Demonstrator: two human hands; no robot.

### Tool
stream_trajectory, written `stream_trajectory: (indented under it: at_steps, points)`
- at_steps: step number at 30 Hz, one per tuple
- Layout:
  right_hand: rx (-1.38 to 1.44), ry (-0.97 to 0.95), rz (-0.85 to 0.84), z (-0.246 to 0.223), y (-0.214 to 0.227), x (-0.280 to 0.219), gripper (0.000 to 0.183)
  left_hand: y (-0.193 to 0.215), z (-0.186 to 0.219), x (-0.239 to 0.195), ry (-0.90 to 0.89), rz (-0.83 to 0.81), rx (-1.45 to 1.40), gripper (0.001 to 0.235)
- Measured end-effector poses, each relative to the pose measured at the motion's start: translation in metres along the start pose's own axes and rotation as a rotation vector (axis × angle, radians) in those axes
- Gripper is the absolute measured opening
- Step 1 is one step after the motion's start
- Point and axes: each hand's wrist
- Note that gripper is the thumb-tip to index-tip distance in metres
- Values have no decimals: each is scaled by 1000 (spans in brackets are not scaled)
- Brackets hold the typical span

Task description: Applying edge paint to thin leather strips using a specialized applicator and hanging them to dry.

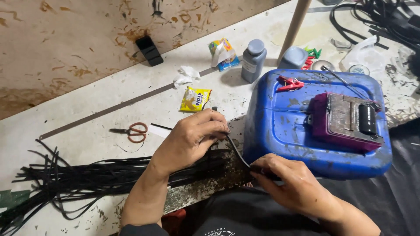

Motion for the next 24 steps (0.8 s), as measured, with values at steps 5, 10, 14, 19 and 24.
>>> stream_trajectory:
  at_steps: [5, 10, 14, 19, 24]
  points:
    - [20, -87, -20, 9, -9, 1, 10, 7, -1, -8, 20, 14, -1, 24]
    - [52, -76, 63, 10, -13, 6, 12, 3, 1, -13, 0, -16, 88, 39]
    - [-13, -31, 170, 8, -8, 10, 17, -11, 9, -3, -145, -46, 122, 25]
    - [-155, -92, 282, -6, 21, -8, 23, 9, -7, 5, -106, -41, -138, 27]
    - [-395, -80, 244, -29, 42, -12, 19, -10, -17, 22, -80, 72, 155, 43]
Point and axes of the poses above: each hand's wrist, its own x-axis towards the middle knuckle, its own y-axis out of the back of the hand, z = x × y, and after that the axes turned 14 degrees about x, right-handed
